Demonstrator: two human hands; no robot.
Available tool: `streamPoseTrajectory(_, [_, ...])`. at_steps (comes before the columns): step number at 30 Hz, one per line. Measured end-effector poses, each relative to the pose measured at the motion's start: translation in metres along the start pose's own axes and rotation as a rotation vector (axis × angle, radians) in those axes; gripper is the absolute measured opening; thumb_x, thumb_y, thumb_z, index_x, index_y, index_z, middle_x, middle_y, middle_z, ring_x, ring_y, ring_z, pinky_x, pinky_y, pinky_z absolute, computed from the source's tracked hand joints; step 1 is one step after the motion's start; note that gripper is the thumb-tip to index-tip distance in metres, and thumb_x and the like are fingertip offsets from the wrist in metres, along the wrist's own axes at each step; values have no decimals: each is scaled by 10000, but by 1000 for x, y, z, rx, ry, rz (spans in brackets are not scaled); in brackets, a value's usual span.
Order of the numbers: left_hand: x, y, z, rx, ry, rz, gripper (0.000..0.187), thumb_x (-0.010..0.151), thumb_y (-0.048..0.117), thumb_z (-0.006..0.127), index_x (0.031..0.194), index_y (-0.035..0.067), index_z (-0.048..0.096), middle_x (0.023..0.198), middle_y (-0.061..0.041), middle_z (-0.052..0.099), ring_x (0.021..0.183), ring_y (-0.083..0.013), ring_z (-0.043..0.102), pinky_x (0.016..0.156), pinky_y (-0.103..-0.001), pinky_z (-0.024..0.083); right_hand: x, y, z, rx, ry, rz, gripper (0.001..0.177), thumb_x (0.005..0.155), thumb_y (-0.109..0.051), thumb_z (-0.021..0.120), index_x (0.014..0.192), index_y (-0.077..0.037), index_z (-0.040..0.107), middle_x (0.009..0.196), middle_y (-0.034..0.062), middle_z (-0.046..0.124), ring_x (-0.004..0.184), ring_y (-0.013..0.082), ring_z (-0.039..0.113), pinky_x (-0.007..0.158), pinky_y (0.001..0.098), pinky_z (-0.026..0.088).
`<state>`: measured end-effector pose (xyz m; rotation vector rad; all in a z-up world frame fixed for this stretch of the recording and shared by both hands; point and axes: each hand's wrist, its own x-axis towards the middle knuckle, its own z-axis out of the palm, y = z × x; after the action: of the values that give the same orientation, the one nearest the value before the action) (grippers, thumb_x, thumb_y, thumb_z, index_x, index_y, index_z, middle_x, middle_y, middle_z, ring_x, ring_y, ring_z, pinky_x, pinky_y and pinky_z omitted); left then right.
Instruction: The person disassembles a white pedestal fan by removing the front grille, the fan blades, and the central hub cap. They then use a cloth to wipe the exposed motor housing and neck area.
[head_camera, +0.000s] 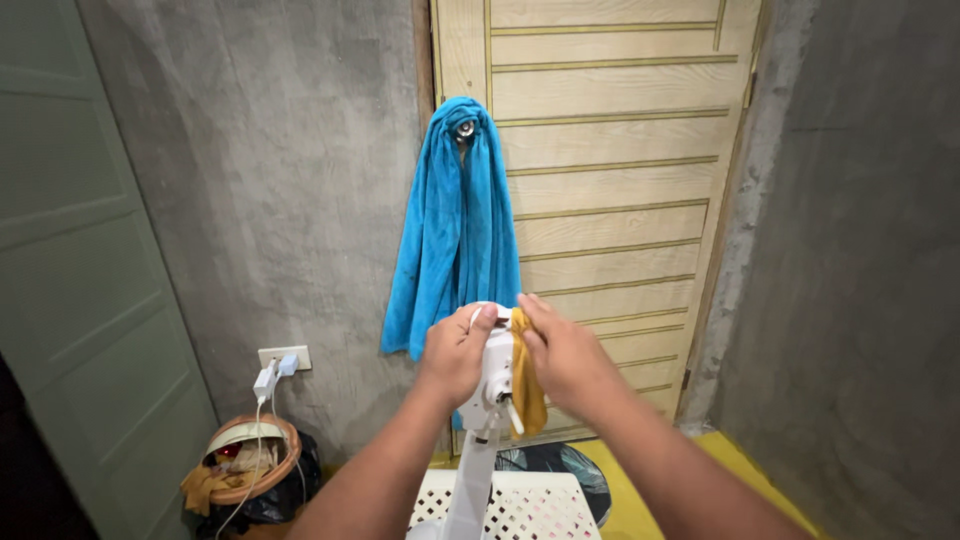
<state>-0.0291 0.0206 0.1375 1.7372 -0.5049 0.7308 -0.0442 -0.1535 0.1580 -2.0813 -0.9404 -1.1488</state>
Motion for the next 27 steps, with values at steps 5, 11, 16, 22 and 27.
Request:
streamPoseTrajectory(5, [3,-5,-3,-10,1,-77,454,1011,420,525,1043,29,753,913,-82,805,834,-150,730,770,-312,562,-35,3,-10,-61,-277,471,360,950,-241,648,1297,-149,666,983,174,743,920,390,692,802,468,545])
streamPoseTrajectory(11, [4,-8,0,19,2,-106,456,992,437,537,1064,45,760,925,-69,812,843,-143,737,781,-301,561,-44,0,-17,175,-125,797,237,869,-223,730,1079,-127,787,797,108,787,718,287,738,693,389,578])
streamPoseTrajectory(16, [5,-13,1,-27,-2,-115,461,993,433,548,1040,33,771,923,-70,817,838,-131,722,783,-301,564,-25,-3,-15,96,19,350,194,799,-189,777,975,-108,792,975,50,741,830,236,736,735,342,584])
streamPoseTrajectory(22, [7,-16,2,-125,-8,-132,441,988,410,564,1013,24,776,916,-67,817,833,-115,721,776,-292,568,-1,-14,4,80,-76,297,199,808,-181,777,997,-126,802,988,55,718,881,256,707,783,359,562])
streamPoseTrajectory(27, [5,-18,2,-115,-16,-77,433,999,391,561,988,15,775,903,-60,813,834,-122,730,783,-279,561,-18,-6,-5,187,-53,407,212,803,-132,752,1010,-95,775,981,35,710,841,218,732,766,344,584])
